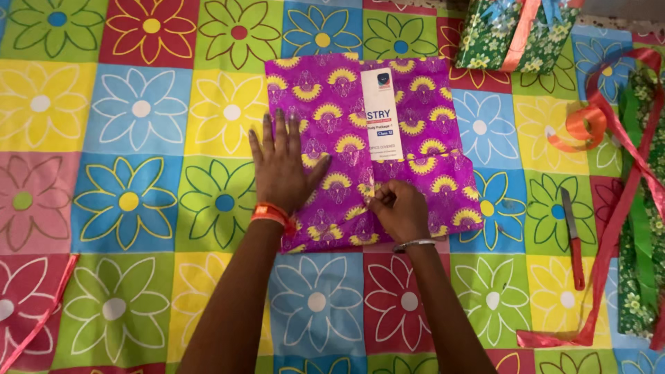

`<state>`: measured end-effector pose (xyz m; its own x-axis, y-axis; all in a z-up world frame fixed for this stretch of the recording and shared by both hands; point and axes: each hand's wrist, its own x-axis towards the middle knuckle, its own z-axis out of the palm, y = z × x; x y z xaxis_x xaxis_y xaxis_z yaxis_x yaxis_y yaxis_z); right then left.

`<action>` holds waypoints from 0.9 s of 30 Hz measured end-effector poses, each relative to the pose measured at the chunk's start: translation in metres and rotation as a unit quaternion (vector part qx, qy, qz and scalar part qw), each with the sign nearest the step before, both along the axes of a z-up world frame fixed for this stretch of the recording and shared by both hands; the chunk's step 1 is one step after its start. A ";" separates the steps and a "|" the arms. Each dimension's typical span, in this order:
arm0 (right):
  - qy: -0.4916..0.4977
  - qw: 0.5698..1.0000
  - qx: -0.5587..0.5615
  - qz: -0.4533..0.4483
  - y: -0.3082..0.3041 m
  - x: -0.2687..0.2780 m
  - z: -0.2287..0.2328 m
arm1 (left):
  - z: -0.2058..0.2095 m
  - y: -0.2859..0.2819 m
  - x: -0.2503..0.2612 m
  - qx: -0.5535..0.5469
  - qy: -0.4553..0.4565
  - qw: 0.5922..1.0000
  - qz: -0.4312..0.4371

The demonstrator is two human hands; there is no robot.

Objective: The person wraps a chemistry textbook with purple patterned wrapping paper on a colorful floral tablecloth. They fold the paper edges, crease the folds, and secure them with clear tape, completing the wrap around the book.

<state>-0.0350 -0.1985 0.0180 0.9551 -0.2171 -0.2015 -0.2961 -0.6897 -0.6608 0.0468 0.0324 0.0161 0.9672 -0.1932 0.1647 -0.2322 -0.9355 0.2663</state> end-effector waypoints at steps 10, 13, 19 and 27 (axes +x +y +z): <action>-0.008 1.000 0.013 -0.001 0.001 -0.003 0.005 | -0.003 -0.003 0.024 -0.010 -0.009 1.000 -0.014; -0.016 1.000 0.012 -0.004 0.000 -0.004 0.002 | 0.002 -0.005 -0.008 -0.035 -0.020 0.999 -0.032; -0.028 1.000 0.006 -0.003 0.001 -0.003 0.000 | 0.019 -0.009 -0.074 -0.070 -0.030 0.995 -0.057; -0.263 0.960 -0.086 0.045 0.043 -0.017 0.034 | 0.016 -0.007 -0.078 -0.079 -0.048 0.994 -0.061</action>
